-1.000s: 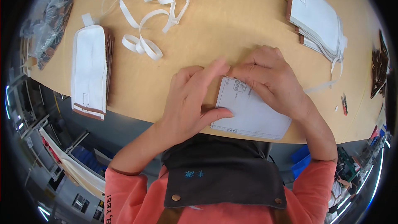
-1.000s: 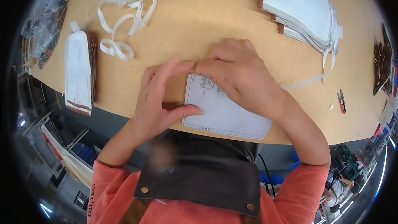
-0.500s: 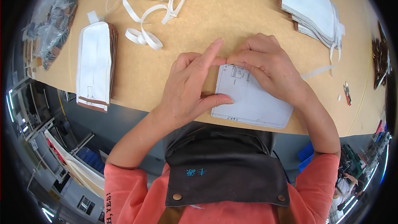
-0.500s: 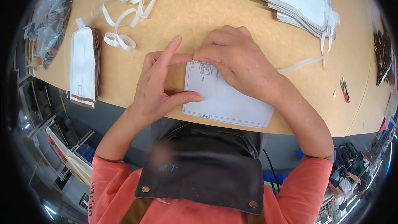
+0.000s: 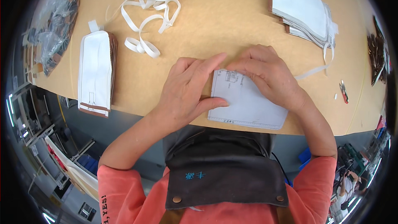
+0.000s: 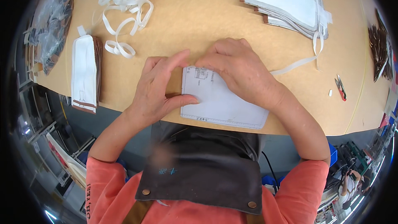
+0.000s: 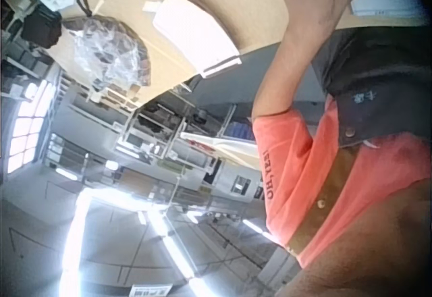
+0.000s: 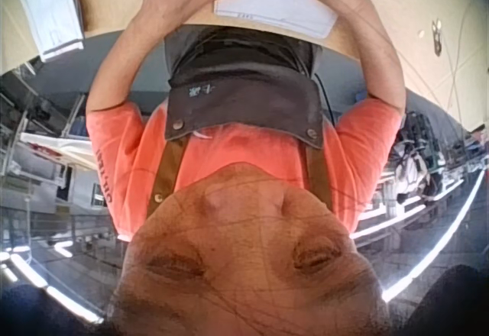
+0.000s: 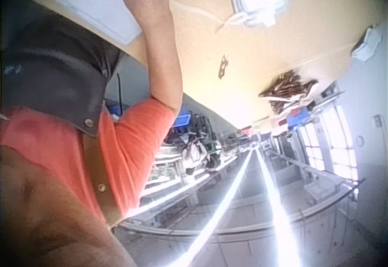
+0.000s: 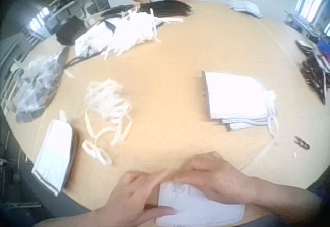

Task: The person assembles small pouches by hand at a workbench. They insert white elastic straps into the top edge of white fabric pouches, fold the edges over, and press them flat. The person handles the pouches one at a time, stacking the finished units on the table.

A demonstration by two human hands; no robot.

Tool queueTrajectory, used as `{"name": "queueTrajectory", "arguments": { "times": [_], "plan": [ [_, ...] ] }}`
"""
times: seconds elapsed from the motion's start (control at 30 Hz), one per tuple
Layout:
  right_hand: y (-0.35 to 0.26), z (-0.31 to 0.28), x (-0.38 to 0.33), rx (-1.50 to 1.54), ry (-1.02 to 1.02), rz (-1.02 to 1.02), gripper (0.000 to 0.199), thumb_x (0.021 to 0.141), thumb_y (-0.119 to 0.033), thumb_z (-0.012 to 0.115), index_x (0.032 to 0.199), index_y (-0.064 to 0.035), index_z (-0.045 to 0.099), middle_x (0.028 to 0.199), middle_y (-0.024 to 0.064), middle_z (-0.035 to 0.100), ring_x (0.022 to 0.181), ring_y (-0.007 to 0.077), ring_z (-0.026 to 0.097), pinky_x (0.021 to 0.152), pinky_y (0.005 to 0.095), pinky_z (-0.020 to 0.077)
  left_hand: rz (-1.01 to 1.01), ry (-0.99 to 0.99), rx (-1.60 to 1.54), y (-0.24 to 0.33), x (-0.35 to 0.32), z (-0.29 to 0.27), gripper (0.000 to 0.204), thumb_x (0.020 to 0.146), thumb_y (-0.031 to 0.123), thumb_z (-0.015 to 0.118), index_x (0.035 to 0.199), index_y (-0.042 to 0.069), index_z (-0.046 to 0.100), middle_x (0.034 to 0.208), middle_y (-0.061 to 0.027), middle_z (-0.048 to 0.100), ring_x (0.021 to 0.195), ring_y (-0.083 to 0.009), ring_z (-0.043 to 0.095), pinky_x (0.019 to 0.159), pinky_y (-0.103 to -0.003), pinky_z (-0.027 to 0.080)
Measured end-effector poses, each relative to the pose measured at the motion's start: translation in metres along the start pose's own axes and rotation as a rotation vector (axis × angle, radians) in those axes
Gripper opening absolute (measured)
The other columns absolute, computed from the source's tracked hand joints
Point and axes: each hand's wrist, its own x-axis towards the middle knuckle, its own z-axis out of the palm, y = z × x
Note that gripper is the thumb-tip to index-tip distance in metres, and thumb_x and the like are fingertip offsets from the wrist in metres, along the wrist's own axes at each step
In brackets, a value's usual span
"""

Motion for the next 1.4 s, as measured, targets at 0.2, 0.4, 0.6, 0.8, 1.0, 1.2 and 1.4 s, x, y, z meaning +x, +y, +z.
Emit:
{"name": "queueTrajectory", "arguments": {
  "times": [0.2, 0.4, 0.6, 0.8, 1.0, 1.2, 1.4],
  "plan": [
    [0.002, 0.002, -0.005, -0.020, 0.065, -0.016, 0.016, 0.086, -0.005, 0.064, 0.098, -0.0113, 0.073, 0.090, 0.0025, 0.065, 0.089, 0.0252, 0.060, 0.083, 0.0368, 0.0440, 0.012, -0.056, 0.059, 0.003, 0.002, -0.003, 0.068, 0.071, 0.029, 0.085, 0.131, 0.009, 0.059, 0.119, -0.0065, 0.060, 0.104, -0.0296, 0.051, 0.091, -0.039, 0.043],
    [0.003, -0.004, -0.017, -0.093, 0.089, 0.006, 0.018, 0.084, -0.004, 0.067, 0.099, -0.0112, 0.073, 0.090, 0.0028, 0.066, 0.088, 0.0248, 0.060, 0.081, 0.0360, 0.0440, -0.008, -0.079, 0.060, 0.006, 0.004, -0.003, 0.062, 0.071, 0.028, 0.085, 0.126, 0.011, 0.062, 0.119, -0.0069, 0.057, 0.106, -0.0299, 0.049, 0.091, -0.039, 0.043],
    [0.002, -0.007, -0.035, -0.130, 0.121, 0.021, 0.024, 0.079, -0.008, 0.073, 0.102, -0.0123, 0.075, 0.093, 0.0019, 0.064, 0.086, 0.0241, 0.057, 0.079, 0.0352, 0.0432, -0.009, -0.101, 0.083, 0.007, 0.005, -0.004, 0.062, 0.071, 0.027, 0.085, 0.126, 0.010, 0.061, 0.120, -0.0087, 0.056, 0.108, -0.0309, 0.049, 0.092, -0.039, 0.044],
    [0.001, -0.001, -0.042, -0.194, 0.151, -0.010, 0.030, 0.075, -0.012, 0.077, 0.105, -0.0118, 0.076, 0.095, 0.0012, 0.063, 0.087, 0.0228, 0.055, 0.078, 0.0350, 0.0431, 0.018, -0.115, 0.100, 0.015, 0.003, -0.003, 0.065, 0.074, 0.025, 0.084, 0.131, 0.007, 0.058, 0.124, -0.0117, 0.053, 0.111, -0.0327, 0.049, 0.096, -0.040, 0.044],
    [0.000, 0.000, -0.042, -0.209, 0.183, -0.014, 0.026, 0.077, -0.015, 0.076, 0.103, -0.0115, 0.076, 0.095, 0.0011, 0.063, 0.087, 0.0225, 0.056, 0.079, 0.0350, 0.0437, 0.043, -0.181, 0.173, 0.025, 0.002, -0.006, 0.098, 0.059, 0.041, 0.089, 0.139, 0.002, 0.049, 0.128, -0.0128, 0.049, 0.116, -0.0324, 0.047, 0.096, -0.043, 0.040],
    [0.000, 0.001, -0.043, -0.190, 0.195, -0.002, 0.024, 0.079, -0.015, 0.075, 0.102, -0.0120, 0.075, 0.094, 0.0012, 0.062, 0.089, 0.0232, 0.056, 0.081, 0.0359, 0.0445, 0.026, -0.213, 0.262, 0.035, -0.005, -0.003, 0.116, 0.049, 0.049, 0.091, 0.145, 0.005, 0.042, 0.130, -0.0130, 0.046, 0.121, -0.0327, 0.044, 0.099, -0.045, 0.037],
    [0.016, -0.019, -0.064, -0.200, 0.258, 0.078, 0.019, 0.082, -0.013, 0.073, 0.101, -0.0122, 0.075, 0.094, 0.0023, 0.063, 0.092, 0.0236, 0.057, 0.084, 0.0358, 0.0442, -0.041, -0.203, 0.287, 0.032, -0.009, -0.007, 0.117, 0.048, 0.049, 0.093, 0.145, 0.005, 0.044, 0.135, -0.0153, 0.044, 0.123, -0.0361, 0.042, 0.106, -0.046, 0.036]
  ]
}}
